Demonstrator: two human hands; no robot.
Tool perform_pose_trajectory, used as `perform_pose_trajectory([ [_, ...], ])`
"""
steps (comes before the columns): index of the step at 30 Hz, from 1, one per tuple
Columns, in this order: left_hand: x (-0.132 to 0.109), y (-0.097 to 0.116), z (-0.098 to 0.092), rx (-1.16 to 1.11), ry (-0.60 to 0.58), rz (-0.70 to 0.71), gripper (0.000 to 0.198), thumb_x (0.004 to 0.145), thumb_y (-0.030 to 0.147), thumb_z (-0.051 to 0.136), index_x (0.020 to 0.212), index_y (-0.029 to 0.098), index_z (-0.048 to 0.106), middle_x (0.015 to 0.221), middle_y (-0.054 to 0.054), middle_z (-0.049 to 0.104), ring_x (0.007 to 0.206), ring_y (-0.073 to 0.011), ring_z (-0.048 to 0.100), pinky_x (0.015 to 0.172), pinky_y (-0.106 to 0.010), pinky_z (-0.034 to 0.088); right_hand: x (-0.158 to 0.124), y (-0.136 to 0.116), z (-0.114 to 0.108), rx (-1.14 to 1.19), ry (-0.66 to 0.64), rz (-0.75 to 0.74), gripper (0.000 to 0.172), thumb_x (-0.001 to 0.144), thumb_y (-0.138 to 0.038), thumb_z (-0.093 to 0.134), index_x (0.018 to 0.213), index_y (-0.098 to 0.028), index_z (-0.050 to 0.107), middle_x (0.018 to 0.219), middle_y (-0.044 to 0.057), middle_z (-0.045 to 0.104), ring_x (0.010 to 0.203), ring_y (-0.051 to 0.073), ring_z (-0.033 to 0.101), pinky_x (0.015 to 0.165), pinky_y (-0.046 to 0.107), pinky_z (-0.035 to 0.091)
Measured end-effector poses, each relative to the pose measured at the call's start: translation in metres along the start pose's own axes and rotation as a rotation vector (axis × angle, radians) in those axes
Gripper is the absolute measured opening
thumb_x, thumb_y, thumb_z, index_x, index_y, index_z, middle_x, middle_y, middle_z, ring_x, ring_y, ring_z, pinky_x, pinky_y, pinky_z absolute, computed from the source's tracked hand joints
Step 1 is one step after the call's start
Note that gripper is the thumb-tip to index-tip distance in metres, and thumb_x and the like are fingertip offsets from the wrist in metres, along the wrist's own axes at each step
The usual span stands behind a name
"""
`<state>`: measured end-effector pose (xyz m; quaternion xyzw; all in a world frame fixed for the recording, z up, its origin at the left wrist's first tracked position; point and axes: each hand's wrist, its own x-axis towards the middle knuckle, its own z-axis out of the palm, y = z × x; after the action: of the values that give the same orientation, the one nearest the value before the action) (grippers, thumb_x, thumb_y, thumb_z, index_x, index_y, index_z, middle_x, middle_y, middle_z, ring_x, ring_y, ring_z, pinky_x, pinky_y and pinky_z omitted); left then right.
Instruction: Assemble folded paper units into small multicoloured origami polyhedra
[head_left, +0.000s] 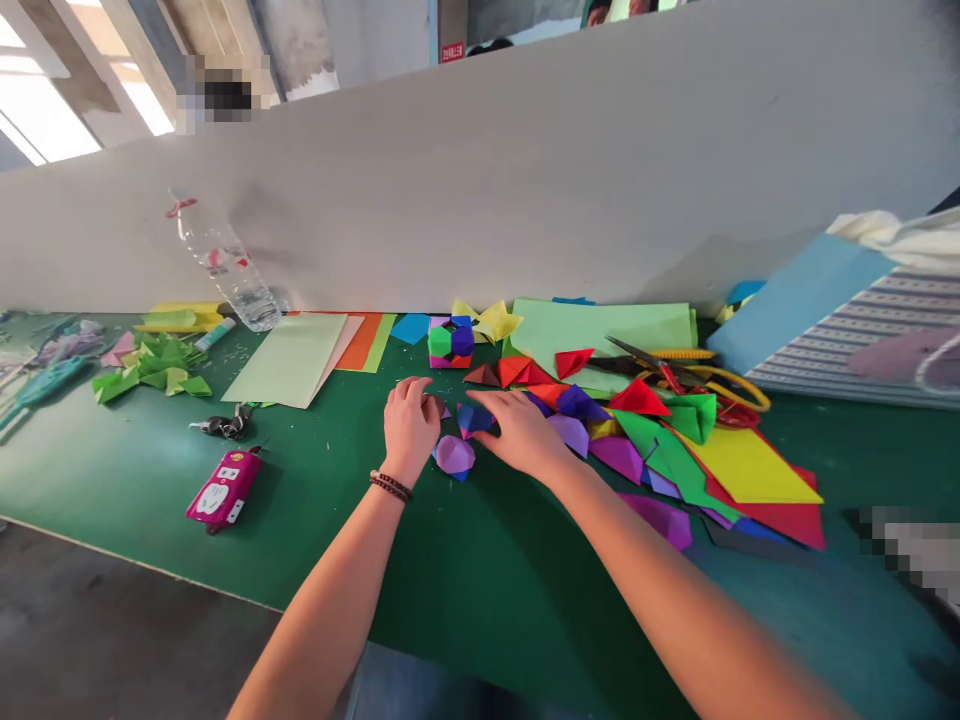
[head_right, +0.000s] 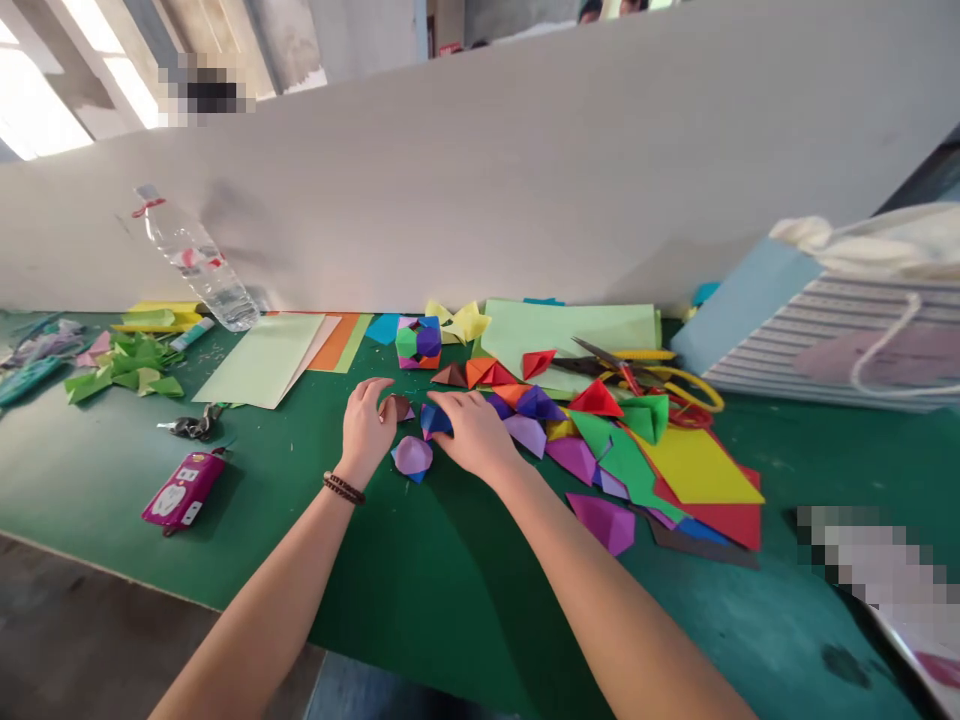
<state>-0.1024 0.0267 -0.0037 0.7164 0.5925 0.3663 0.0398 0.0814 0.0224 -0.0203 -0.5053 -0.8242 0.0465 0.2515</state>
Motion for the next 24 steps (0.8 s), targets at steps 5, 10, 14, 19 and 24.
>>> perform_pose_trajectory([
  [5, -0.012, 0.002, -0.01, -0.195, -0.272, 0.245, 0.043, 0.063, 0.04, 0.081, 0.095, 0.02, 0.061, 0.117, -0.01, 0.058, 0.12, -0.0283, 0.049, 0.1, -0.044, 0.046, 0.001, 0.01, 0.005, 0.031, -0.102, -0.1, 0.043, 0.082, -0.022, 0.065, 0.124, -0.023, 0.059, 0.119, 0.009, 0.066, 0.11, 0.027, 0.058, 0.093, 0.044, 0.048],
  [10, -0.016, -0.011, -0.016, -0.081, -0.389, 0.291, 0.05, 0.055, 0.035, 0.086, 0.096, 0.02, 0.062, 0.12, -0.01, 0.057, 0.126, -0.0325, 0.044, 0.106, -0.049, 0.041, -0.005, 0.015, -0.005, 0.089, 0.002, 0.015, 0.035, 0.08, -0.03, 0.069, 0.113, -0.023, 0.065, 0.11, 0.008, 0.07, 0.103, 0.03, 0.062, 0.092, 0.049, 0.047],
  [14, -0.012, -0.017, -0.009, -0.008, -0.284, 0.328, 0.039, 0.067, 0.03, 0.078, 0.101, 0.018, 0.064, 0.12, -0.011, 0.059, 0.126, -0.0321, 0.046, 0.107, -0.049, 0.041, -0.025, 0.02, -0.023, 0.508, 0.149, 0.289, 0.037, 0.079, -0.044, 0.067, 0.111, -0.025, 0.065, 0.106, 0.007, 0.07, 0.097, 0.026, 0.064, 0.086, 0.043, 0.051],
  [19, -0.018, 0.005, -0.002, -0.189, 0.027, 0.255, 0.019, 0.085, 0.027, 0.061, 0.102, 0.017, 0.065, 0.113, -0.01, 0.065, 0.111, -0.0248, 0.058, 0.099, -0.044, 0.048, -0.052, 0.015, -0.026, 1.277, 0.234, 0.545, 0.029, 0.076, -0.052, 0.067, 0.09, -0.026, 0.066, 0.09, 0.001, 0.071, 0.082, 0.02, 0.066, 0.07, 0.034, 0.054],
  [24, -0.035, 0.048, 0.005, -0.577, -0.132, 0.098, 0.02, 0.089, 0.029, 0.054, 0.103, 0.019, 0.067, 0.101, -0.006, 0.071, 0.092, -0.0169, 0.066, 0.083, -0.031, 0.056, -0.064, 0.006, -0.022, 1.281, 0.073, 0.497, 0.027, 0.08, -0.049, 0.062, 0.093, -0.025, 0.065, 0.091, 0.003, 0.069, 0.087, 0.022, 0.066, 0.071, 0.035, 0.056],
])
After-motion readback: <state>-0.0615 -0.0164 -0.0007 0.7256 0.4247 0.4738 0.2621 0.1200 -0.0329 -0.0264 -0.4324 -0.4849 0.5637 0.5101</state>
